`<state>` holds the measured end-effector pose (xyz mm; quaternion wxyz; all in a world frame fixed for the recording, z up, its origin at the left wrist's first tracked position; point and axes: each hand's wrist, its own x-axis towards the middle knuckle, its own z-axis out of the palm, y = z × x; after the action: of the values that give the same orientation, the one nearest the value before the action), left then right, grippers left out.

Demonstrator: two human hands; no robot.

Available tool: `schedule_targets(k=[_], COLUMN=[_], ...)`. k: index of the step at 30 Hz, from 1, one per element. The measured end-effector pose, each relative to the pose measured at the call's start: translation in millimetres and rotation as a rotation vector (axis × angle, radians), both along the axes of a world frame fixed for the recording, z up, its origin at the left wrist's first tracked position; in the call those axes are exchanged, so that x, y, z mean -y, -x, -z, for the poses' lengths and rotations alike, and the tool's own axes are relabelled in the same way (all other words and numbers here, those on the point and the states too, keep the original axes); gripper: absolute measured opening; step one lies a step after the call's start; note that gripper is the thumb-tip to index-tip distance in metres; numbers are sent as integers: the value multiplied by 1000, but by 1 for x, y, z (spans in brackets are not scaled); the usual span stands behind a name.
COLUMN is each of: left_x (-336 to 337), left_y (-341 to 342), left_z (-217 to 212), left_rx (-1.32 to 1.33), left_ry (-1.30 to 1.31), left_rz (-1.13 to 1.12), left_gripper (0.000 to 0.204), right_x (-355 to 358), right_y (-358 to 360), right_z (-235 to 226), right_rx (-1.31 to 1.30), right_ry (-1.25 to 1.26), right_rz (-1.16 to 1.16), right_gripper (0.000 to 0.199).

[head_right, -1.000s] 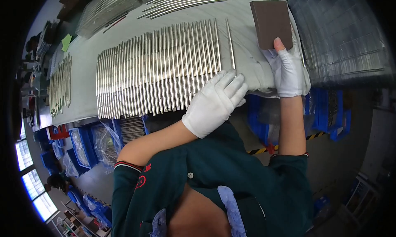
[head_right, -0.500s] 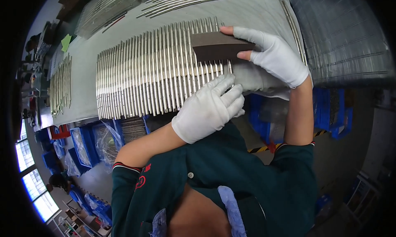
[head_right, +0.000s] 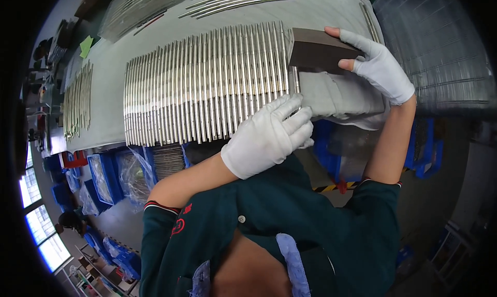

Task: Polishing and aligning a batch of thin metal rods on a workbench using an abrasive sanding block.

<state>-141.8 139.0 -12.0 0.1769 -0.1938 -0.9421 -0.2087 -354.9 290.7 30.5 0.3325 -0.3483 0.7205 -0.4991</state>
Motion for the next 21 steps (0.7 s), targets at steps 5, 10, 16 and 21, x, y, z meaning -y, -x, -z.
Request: schedule_targets(k=[5, 10, 16, 21], left_x=[0, 1, 0, 2], left_y=[-1, 1, 0, -1], left_z=[2, -1, 1, 4], left_rx=[14, 26, 3, -14], left_ry=[-10, -38, -23, -60], left_rz=[-1, 18, -16, -14], left_gripper=[28, 29, 29, 28], right_x=[22, -24, 20, 14], right_y=[-23, 2, -25, -9], right_z=[13, -8, -1, -4], right_rx=[-209, -179, -305, -143], right_ry=[99, -82, -76, -22], right_rz=[-83, 80, -58, -60], right_gripper=[53, 55, 53, 55])
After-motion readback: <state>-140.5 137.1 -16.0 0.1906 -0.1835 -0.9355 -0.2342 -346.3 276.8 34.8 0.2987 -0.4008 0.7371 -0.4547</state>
